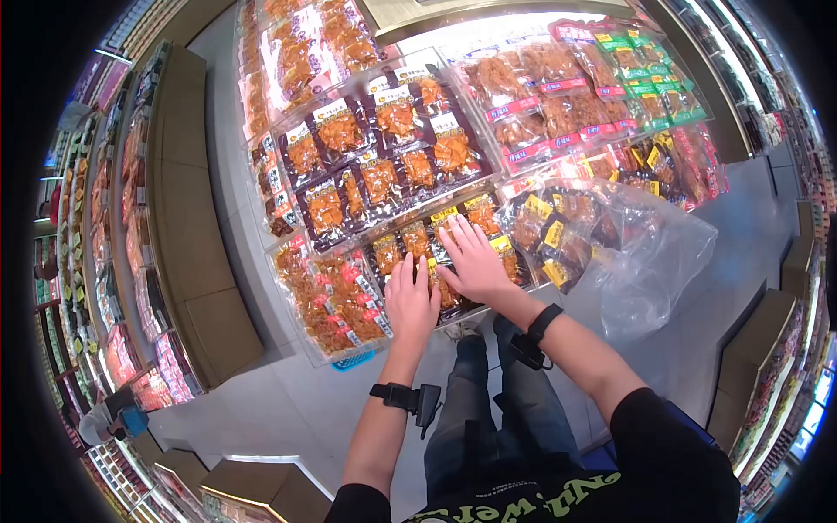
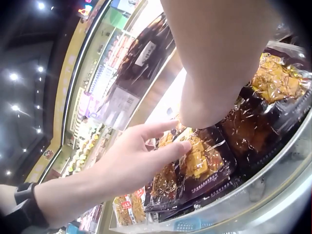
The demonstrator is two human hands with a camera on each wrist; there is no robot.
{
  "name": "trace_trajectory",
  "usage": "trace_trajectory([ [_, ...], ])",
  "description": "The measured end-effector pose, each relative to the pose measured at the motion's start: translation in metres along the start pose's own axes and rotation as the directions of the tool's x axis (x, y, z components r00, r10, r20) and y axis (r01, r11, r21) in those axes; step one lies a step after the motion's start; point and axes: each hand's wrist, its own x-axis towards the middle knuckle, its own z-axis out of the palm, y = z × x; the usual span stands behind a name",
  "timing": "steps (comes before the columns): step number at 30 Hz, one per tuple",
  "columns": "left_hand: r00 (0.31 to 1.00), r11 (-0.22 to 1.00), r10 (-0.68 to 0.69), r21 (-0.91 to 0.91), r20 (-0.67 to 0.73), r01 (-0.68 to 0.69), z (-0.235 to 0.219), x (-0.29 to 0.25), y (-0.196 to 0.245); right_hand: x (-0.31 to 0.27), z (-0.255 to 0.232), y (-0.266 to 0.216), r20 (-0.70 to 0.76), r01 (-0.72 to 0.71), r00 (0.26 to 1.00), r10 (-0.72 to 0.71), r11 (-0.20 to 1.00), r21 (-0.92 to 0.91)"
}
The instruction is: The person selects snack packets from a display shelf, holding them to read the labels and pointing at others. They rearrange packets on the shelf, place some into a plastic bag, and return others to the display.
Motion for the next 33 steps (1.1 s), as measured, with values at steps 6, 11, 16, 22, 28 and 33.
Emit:
trace_trajectory([
  [6, 0.998, 0.999, 0.041, 0.016, 0.038, -0.042, 0.004, -0.006, -0.002, 0.011, 0.000, 0.012, -0.005, 0.022, 1.000, -0.022, 1.000, -0.002],
  [11, 1.000, 0.999, -0.014, -0.037, 0.021, 0.014, -0.001, -0.009, -0.001, 0.012, -0.003, 0.014, -0.019, 0.021, 1.000, -0.021, 1.000, 0.008],
  [16, 0.998, 0.983, -0.037, -0.183, -0.041, 0.029, -0.019, -0.038, 0.008, -0.001, -0.032, -0.004, -0.076, -0.024, 0.997, 0.029, 0.998, 0.064],
  [22, 0.980, 0.883, -0.046, -0.450, 0.196, 0.132, -0.076, -0.107, 0.028, -0.107, -0.144, -0.054, 0.016, -0.001, 1.000, -0.006, 0.912, 0.411],
  [28, 0.877, 0.639, -0.027, -0.666, 0.479, 0.384, -0.164, -0.100, 0.082, -0.201, -0.239, -0.026, -0.416, -0.236, 0.738, 0.532, 0.780, 0.579],
  [33, 0.928, 0.302, 0.351, -0.953, 0.125, 0.014, -0.310, -0.021, 0.166, -0.175, -0.267, 0.057, -0.141, -0.514, 0.747, 0.650, 0.698, 0.499],
])
